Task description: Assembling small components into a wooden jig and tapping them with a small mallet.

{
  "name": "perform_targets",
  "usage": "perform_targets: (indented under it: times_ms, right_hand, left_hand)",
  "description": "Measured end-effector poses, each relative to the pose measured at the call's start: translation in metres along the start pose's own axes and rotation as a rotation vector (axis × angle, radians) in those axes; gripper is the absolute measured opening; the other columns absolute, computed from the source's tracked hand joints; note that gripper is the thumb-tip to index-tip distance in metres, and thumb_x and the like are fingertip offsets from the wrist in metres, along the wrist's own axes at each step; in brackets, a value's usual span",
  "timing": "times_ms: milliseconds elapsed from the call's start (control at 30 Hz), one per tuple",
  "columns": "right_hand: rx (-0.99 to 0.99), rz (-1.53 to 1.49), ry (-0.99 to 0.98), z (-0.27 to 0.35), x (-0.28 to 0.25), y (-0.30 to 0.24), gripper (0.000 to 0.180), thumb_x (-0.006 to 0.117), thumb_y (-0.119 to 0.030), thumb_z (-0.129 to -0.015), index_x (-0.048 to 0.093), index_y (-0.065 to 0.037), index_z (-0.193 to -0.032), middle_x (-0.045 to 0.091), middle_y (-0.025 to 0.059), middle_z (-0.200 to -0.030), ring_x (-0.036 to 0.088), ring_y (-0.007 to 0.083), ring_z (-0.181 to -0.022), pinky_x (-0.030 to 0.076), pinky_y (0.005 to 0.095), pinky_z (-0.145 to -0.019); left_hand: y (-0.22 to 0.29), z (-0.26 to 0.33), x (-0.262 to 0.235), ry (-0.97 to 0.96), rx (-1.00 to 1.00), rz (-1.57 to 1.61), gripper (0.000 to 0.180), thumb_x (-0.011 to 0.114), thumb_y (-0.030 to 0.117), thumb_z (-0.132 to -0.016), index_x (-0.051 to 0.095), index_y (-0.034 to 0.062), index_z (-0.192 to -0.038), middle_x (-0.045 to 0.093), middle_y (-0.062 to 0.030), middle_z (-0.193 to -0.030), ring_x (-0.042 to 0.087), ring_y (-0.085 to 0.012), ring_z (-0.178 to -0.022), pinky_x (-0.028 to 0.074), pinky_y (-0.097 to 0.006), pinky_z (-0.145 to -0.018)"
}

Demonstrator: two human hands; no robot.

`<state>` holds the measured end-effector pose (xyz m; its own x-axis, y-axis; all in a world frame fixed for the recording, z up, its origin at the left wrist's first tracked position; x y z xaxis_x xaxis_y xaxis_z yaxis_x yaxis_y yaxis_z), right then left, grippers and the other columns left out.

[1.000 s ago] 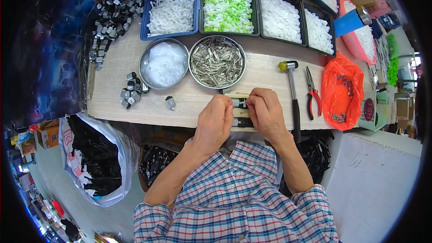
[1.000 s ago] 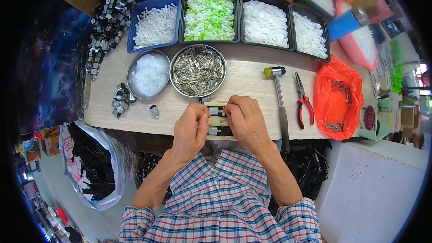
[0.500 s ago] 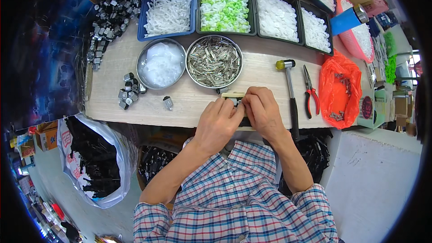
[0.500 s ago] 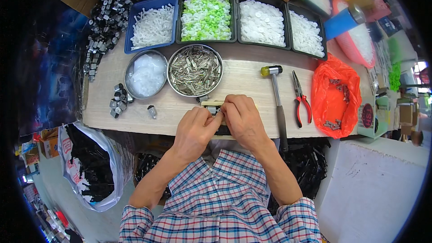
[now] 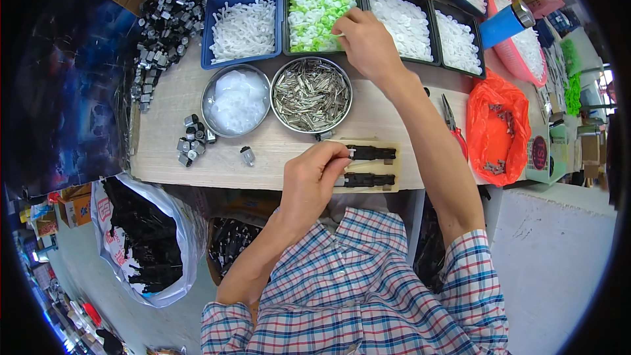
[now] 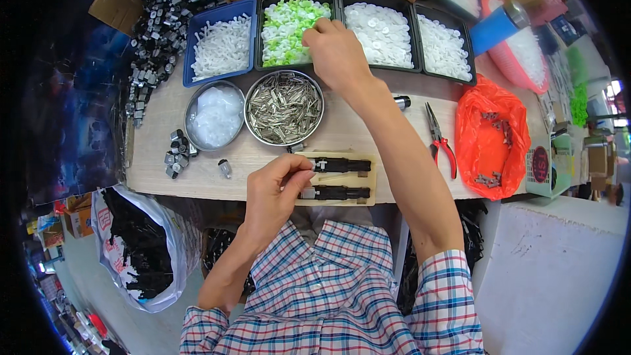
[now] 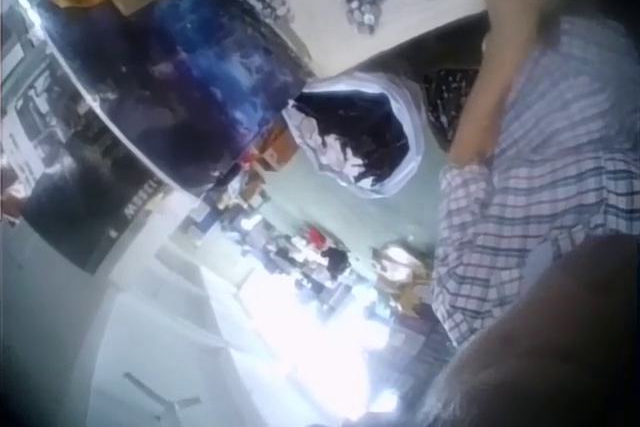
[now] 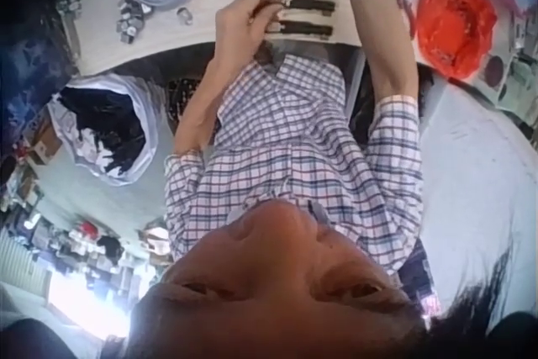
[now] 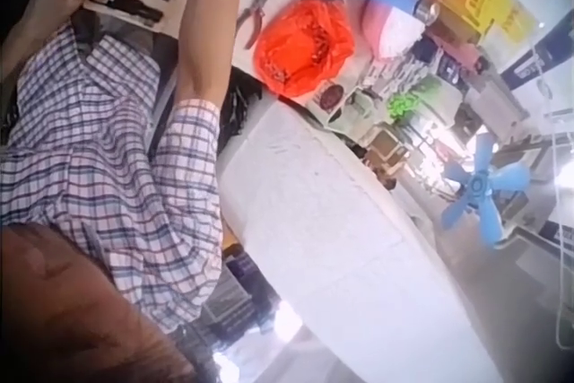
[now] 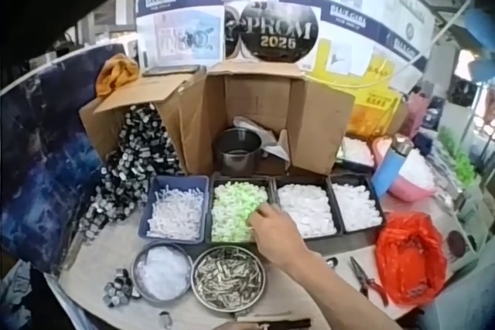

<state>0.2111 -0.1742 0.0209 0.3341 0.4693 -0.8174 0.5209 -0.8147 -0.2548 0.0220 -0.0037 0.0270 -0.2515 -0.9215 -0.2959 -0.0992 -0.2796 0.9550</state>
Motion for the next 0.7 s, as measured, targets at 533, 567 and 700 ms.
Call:
perform_targets:
  times_ms: [533,567,700]
  right_hand:
    - [-0.03,-0.159,0.145,0.041,-0.03,-0.036,0.012,0.066,0.002,-0.087,0.059,0.0,-0.097,0.062,0.0148,-0.1,0.063,0.0334,-0.091,0.053,0.0404,-0.077]
    - [0.04,-0.24,0.142,0.06,-0.035,-0.052,0.012,0.065,0.004,-0.087,0.058,0.001,-0.097,0.062,0.0157,-0.101,0.064,0.0334,-0.09,0.053,0.0387,-0.077]
    - [0.311,-0.474,0.106,0.138,-0.06,-0.104,0.01,0.062,0.007,-0.09,0.058,0.003,-0.098,0.066,0.0144,-0.101,0.067,0.021,-0.083,0.053,0.0303,-0.076]
  left_hand:
    - [-0.018,0.007,0.001,0.1,-0.321,0.657,0.011,0.062,0.007,-0.101,0.062,-0.0013,-0.109,0.063,-0.0012,-0.09,0.059,-0.0062,-0.08,0.05,-0.022,-0.072]
    - [-0.018,0.009,0.0,0.128,-0.313,0.676,0.012,0.062,0.007,-0.101,0.062,-0.0011,-0.11,0.063,-0.0018,-0.091,0.06,-0.0062,-0.081,0.051,-0.022,-0.074]
    - [-0.007,0.013,0.008,0.15,-0.286,0.728,0.013,0.065,0.004,-0.099,0.061,-0.0011,-0.11,0.065,-0.0044,-0.094,0.063,-0.0086,-0.083,0.053,-0.023,-0.077]
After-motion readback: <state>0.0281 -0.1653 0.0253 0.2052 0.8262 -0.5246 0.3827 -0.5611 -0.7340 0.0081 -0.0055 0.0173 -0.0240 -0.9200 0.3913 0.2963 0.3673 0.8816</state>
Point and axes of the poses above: each hand's wrist, its own z-axis away from the middle knuckle, its own x-axis out of the palm, y = z × x, the point moved 2 cm from there along -z, towards the middle knuckle
